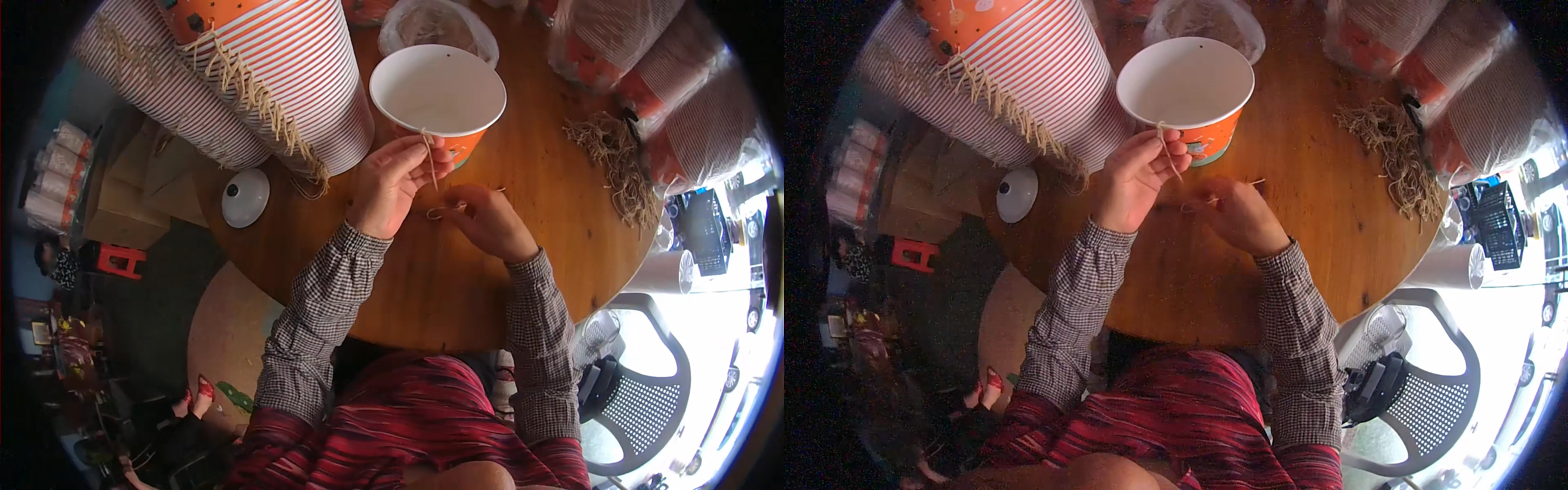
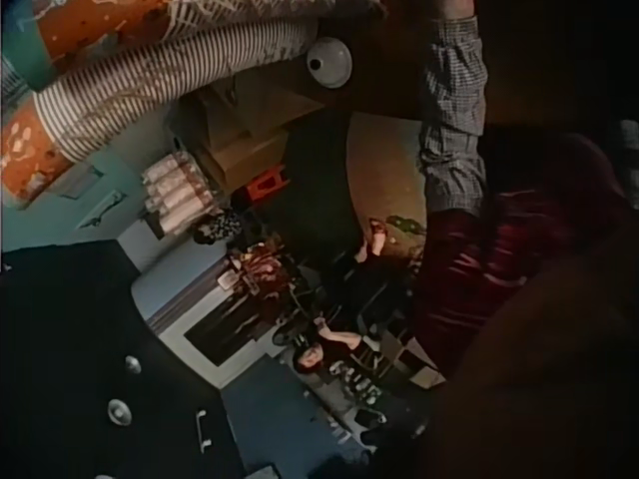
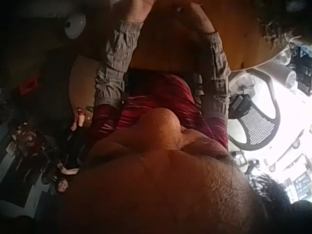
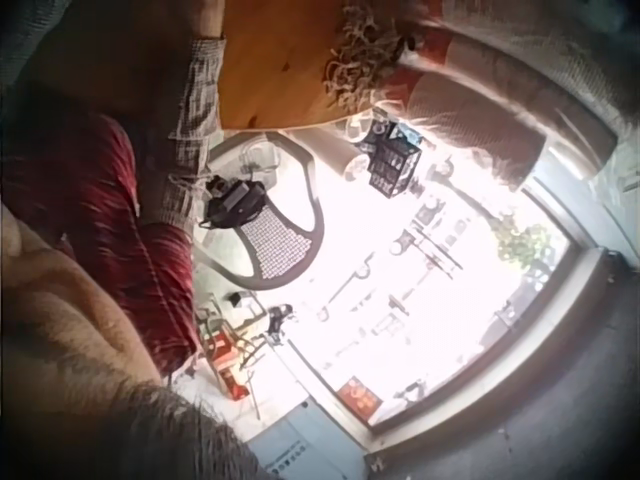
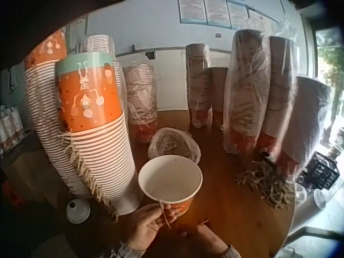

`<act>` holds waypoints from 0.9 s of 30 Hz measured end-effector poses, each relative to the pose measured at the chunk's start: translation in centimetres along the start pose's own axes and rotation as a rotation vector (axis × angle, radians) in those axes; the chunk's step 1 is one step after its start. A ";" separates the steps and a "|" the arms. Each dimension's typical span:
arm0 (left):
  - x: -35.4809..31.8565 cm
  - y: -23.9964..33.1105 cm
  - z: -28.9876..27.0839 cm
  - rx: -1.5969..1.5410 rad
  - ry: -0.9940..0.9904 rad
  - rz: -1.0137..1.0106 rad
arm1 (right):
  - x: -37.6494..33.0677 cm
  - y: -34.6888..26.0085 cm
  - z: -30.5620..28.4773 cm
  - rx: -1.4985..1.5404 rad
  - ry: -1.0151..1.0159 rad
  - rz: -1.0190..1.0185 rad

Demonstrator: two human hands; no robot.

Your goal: Attaching string handles to decorative paper cups at a workstation.

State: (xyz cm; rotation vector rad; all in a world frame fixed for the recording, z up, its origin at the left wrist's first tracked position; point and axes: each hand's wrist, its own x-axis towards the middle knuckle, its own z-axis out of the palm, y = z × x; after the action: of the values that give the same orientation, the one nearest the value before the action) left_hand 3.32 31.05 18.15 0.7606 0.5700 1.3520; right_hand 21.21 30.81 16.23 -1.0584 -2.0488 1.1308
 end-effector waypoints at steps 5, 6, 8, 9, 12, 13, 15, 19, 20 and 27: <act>0.1 -0.5 -0.2 0.101 0.035 0.033 | 0.3 -0.8 1.0 0.238 0.326 -0.055; 0.1 -0.7 -0.3 0.123 0.072 0.025 | 0.2 -1.0 1.3 0.296 0.305 -0.014; 0.0 -0.7 -0.6 0.111 0.072 0.020 | 0.6 -1.2 2.7 0.499 0.286 -0.012; -0.1 -0.6 -0.8 0.102 0.074 0.017 | 0.6 -1.3 3.2 0.497 0.286 -0.012; 0.0 -0.9 -0.8 0.204 0.067 0.079 | 0.4 -1.3 4.0 0.486 0.213 0.039; 0.0 -0.8 -0.7 0.201 0.066 0.080 | 0.5 -1.3 4.1 0.482 0.213 0.039; -0.3 -0.4 -0.2 0.259 0.101 0.042 | 0.4 -1.4 4.3 0.484 0.243 0.012; -0.7 0.2 0.1 0.202 0.149 -0.074 | 0.5 -2.2 4.4 0.550 0.289 0.076; -0.5 0.1 -0.2 0.139 0.116 -0.069 | 0.5 -3.0 4.3 0.693 0.267 0.105; 0.1 -0.2 -1.3 -0.090 0.014 -0.070 | 0.1 -3.1 5.5 0.792 0.183 0.091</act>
State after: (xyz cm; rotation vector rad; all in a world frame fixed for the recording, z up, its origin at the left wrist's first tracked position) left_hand 2.49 31.34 17.16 0.6525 0.5383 1.3105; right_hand 15.82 27.57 16.32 -0.8006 -1.2220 1.6226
